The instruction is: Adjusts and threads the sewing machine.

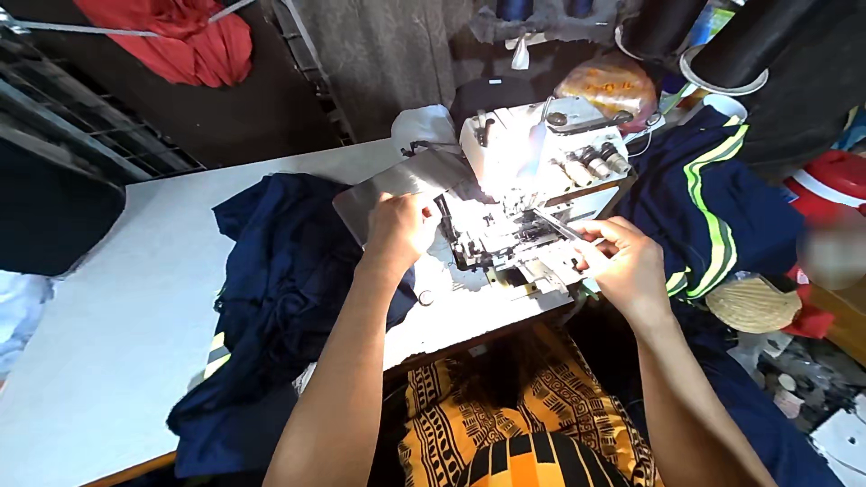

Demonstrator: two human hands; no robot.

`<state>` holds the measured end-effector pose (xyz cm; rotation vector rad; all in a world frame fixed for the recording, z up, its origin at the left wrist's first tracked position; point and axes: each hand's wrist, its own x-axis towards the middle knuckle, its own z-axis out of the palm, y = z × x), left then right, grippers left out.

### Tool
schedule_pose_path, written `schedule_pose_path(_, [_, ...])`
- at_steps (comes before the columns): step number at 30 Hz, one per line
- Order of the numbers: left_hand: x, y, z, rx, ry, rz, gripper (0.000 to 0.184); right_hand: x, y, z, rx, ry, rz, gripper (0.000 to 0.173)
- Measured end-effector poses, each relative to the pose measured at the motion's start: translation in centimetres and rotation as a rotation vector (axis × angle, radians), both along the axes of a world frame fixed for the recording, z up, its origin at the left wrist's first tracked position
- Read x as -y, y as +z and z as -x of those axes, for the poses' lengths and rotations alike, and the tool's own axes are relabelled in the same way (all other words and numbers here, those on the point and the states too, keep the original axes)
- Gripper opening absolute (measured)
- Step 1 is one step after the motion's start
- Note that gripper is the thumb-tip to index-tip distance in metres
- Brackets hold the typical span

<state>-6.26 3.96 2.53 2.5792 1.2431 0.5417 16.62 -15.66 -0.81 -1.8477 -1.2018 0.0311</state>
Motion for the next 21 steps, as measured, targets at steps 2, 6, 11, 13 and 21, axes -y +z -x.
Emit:
schedule_pose_path(2, [0.6, 0.5, -0.5, -0.059, 0.081, 0.047, 0.024, 0.5, -0.3, -0.3, -0.024, -0.008, -0.006, 0.018])
schedule_pose_path(6, [1.8, -1.2, -3.0, 0.119, -0.066, -0.071, 0.026, 1.4, -0.8, -0.8, -0.053, -0.006, -0.019, 0.018])
schedule_pose_path(11, [1.6, -4.2, -5.0, 0.265, -0.099, -0.17, 0.015, 3.1, -1.2, -1.7, -0.072, -0.007, -0.022, 0.019])
schedule_pose_path(13, [1.4, -4.8, -4.7, 0.326, -0.105, -0.224, 0.011, 4.0, -1.6, -2.4, -0.086, -0.011, -0.026, 0.02])
schedule_pose_path(21, [1.8, -1.9, -3.3, 0.172, -0.169, -0.112, 0.012, 6.7, -2.9, -5.2, -0.192, -0.051, -0.031, 0.022])
